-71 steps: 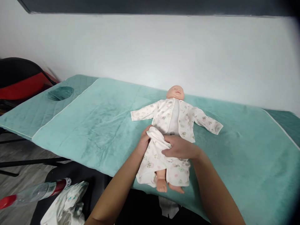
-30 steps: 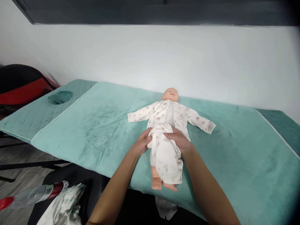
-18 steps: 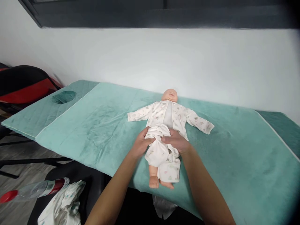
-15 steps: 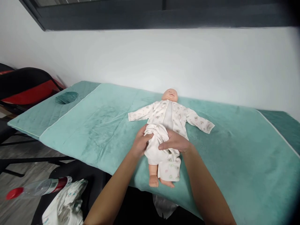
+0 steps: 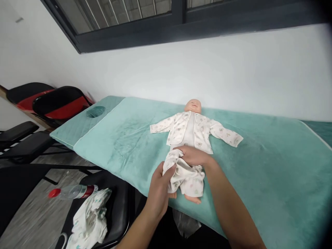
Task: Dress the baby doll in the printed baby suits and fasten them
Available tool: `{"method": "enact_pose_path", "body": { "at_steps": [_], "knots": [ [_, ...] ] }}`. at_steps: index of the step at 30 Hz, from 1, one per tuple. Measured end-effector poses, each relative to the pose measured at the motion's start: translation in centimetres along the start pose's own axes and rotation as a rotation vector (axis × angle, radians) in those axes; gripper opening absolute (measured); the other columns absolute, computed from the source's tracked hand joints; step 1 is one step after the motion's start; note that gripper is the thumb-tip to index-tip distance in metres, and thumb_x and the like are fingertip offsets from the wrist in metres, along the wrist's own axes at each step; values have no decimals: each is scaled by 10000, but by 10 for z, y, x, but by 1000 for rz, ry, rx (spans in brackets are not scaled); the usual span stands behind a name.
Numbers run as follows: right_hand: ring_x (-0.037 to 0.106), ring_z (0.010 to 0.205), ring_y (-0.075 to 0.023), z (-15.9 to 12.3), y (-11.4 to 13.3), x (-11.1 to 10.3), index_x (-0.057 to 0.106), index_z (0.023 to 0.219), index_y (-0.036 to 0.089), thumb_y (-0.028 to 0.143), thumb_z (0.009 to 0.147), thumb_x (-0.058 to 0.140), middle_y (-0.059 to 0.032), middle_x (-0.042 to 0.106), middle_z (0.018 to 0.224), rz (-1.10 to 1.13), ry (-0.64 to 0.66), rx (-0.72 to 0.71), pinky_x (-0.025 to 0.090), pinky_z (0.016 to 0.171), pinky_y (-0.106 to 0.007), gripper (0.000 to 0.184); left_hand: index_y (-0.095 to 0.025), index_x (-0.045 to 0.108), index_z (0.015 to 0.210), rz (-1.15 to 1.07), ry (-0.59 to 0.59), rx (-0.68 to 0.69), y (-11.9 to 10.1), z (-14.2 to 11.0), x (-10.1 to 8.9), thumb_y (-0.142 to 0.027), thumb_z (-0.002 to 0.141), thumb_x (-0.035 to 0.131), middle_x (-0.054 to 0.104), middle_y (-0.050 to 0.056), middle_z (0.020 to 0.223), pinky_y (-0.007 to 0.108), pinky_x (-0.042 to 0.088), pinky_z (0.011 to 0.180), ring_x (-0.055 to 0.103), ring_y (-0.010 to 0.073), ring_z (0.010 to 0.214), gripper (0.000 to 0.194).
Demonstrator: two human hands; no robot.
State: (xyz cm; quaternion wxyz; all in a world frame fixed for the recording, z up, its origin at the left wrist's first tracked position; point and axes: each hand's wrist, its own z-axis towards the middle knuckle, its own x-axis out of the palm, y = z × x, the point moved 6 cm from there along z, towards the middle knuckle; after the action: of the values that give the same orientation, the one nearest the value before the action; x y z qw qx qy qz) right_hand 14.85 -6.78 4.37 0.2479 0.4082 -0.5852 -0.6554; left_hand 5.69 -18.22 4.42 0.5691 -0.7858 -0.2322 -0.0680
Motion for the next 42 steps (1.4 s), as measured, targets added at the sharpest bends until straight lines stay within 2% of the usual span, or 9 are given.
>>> {"method": "enact_pose_path", "body": {
  "at_steps": [4, 8, 15, 20, 29, 33, 36, 39, 42],
  "knots": [
    [608, 755, -154, -1, 2, 13, 644, 864, 181, 249, 811, 571, -5, 702, 869, -260, 104, 69, 400, 611, -228, 113, -163, 662, 1207, -102, -127, -35, 23, -30, -26, -375, 789, 737, 724, 101, 1043, 291, 525, 749, 688, 222, 886, 475],
    [591, 712, -137, -1, 0, 25, 644, 834, 194, 238, 781, 591, 9, 692, 827, -320, 185, 90, 362, 562, -216, 87, -219, 631, 1293, -160, -174, -105, 41, -48, -45, -368, 832, 691, 729, 102, 1119, 350, 542, 856, 691, 263, 1009, 488],
    [565, 645, -131, 3, -8, 30, 680, 808, 208, 269, 705, 697, 18, 691, 775, -346, 157, 107, 317, 534, -233, 121, -212, 680, 1207, -33, -197, -144, 66, -44, -75, -403, 803, 711, 746, 91, 1033, 388, 556, 819, 699, 286, 980, 448],
    [550, 653, -127, 1, -4, 29, 652, 783, 197, 263, 713, 696, 25, 667, 753, -364, 132, 42, 301, 541, -236, 106, -199, 722, 1065, 163, -155, -119, 67, -27, -73, -425, 776, 725, 743, 65, 970, 347, 533, 784, 679, 265, 943, 367],
    [603, 750, -151, -2, 3, 26, 676, 901, 200, 273, 757, 680, 11, 712, 887, -343, 150, 21, 357, 588, -235, 161, -221, 723, 1103, 281, -59, -130, 49, -29, -59, -472, 757, 732, 743, 74, 1020, 354, 497, 850, 659, 257, 926, 427],
    [622, 826, -156, -6, 7, 19, 680, 961, 225, 274, 770, 682, 24, 716, 967, -286, 122, 9, 397, 654, -233, 198, -218, 721, 1071, 283, 49, -44, 43, -11, -70, -543, 711, 749, 733, 76, 965, 344, 493, 822, 643, 274, 923, 486],
    [622, 880, -166, -10, 7, 13, 674, 1025, 229, 347, 782, 717, 13, 704, 1012, -217, 109, -18, 414, 702, -235, 273, -194, 723, 894, 357, 146, 45, 29, 17, -78, -628, 687, 730, 676, 54, 780, 315, 477, 721, 597, 230, 770, 481],
    [608, 892, -171, -12, 4, 8, 655, 1078, 213, 478, 783, 734, -3, 677, 998, -87, 116, -35, 426, 717, -240, 405, -179, 625, 644, 421, 126, 125, 6, 53, -80, -660, 718, 679, 535, 6, 595, 268, 392, 575, 452, 151, 595, 490],
    [595, 909, -170, -13, 4, -1, 637, 1126, 197, 544, 877, 614, -34, 655, 1049, 72, 10, -115, 440, 757, -263, 427, -174, 561, 650, 374, 128, 171, -12, 87, -67, -601, 772, 667, 499, -22, 620, 237, 341, 548, 400, 115, 585, 457]
  ]
}}
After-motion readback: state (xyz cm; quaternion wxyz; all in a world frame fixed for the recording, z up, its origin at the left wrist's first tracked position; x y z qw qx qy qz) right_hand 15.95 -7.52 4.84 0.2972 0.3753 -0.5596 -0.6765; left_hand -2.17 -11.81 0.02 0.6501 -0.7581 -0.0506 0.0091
